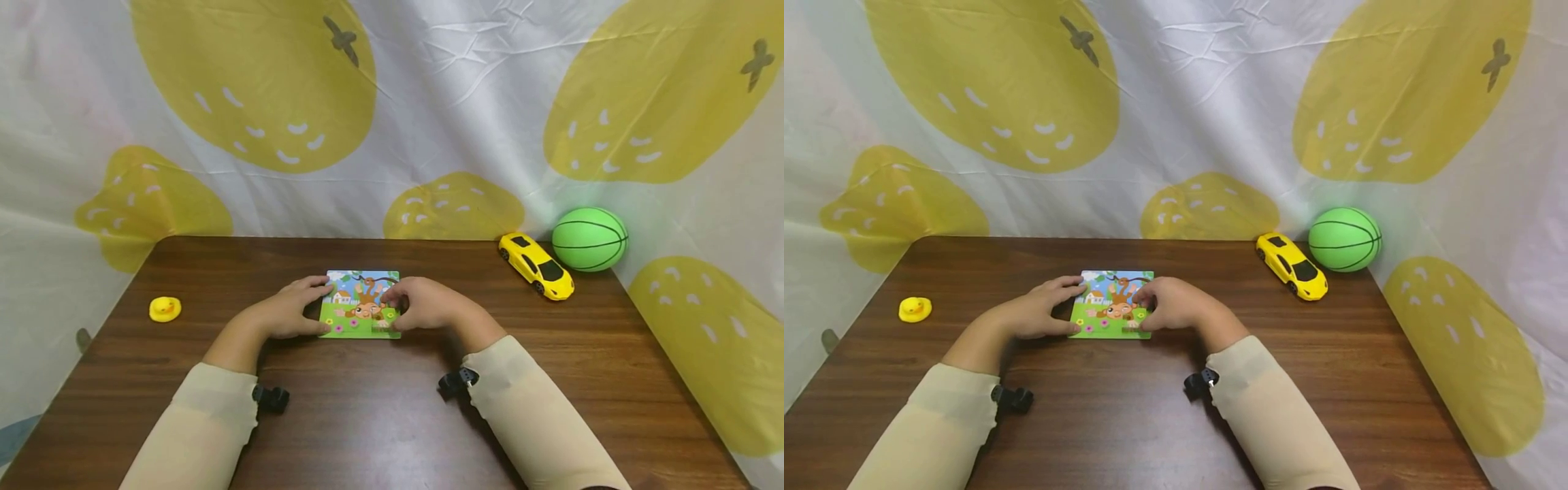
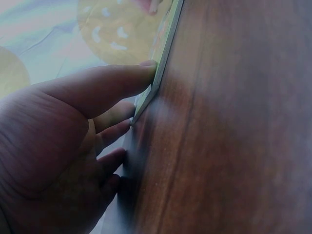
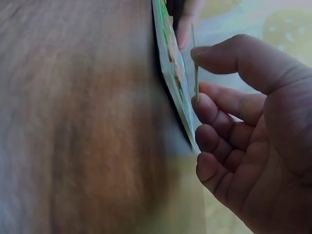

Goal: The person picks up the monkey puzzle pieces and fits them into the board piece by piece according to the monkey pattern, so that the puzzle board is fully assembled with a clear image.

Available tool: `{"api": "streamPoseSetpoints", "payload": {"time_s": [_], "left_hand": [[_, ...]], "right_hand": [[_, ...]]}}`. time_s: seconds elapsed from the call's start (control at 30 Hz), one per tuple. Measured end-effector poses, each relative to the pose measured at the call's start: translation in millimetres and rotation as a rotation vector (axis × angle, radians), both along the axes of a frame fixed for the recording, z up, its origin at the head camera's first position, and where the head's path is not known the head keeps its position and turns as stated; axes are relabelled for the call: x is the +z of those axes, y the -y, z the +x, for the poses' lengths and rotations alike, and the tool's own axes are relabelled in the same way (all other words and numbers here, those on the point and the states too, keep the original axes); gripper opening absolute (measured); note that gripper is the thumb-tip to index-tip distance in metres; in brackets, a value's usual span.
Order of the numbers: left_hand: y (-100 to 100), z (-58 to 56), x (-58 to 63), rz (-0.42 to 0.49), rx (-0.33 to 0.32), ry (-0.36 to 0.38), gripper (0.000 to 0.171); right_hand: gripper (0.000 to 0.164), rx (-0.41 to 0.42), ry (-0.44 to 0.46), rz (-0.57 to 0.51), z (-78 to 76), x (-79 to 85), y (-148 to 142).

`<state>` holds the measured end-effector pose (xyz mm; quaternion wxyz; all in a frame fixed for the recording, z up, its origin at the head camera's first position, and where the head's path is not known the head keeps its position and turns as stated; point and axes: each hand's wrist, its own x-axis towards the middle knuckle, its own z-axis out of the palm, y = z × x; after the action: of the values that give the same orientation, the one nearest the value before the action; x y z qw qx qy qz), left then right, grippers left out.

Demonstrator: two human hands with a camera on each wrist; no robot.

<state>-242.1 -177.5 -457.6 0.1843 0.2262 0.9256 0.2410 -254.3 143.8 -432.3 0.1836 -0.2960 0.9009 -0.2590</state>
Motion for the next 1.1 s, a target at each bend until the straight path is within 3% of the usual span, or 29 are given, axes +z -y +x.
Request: {"api": "streamPoseSetpoints", "payload": {"time_s": [0.4, 1.1], "left_hand": [[-0.6, -0.6, 0.6, -0.001, -0.007, -0.008, 0.092], [0.6, -0.8, -0.8, 0.001, -0.008, -0.011, 0.091]], "right_hand": [[0.053, 0.000, -0.019, 0.058, -0.9, -7.5, 4.7], [0.049, -0.008, -0.037, 0.046, 0.9, -4.8, 4.5]]}}
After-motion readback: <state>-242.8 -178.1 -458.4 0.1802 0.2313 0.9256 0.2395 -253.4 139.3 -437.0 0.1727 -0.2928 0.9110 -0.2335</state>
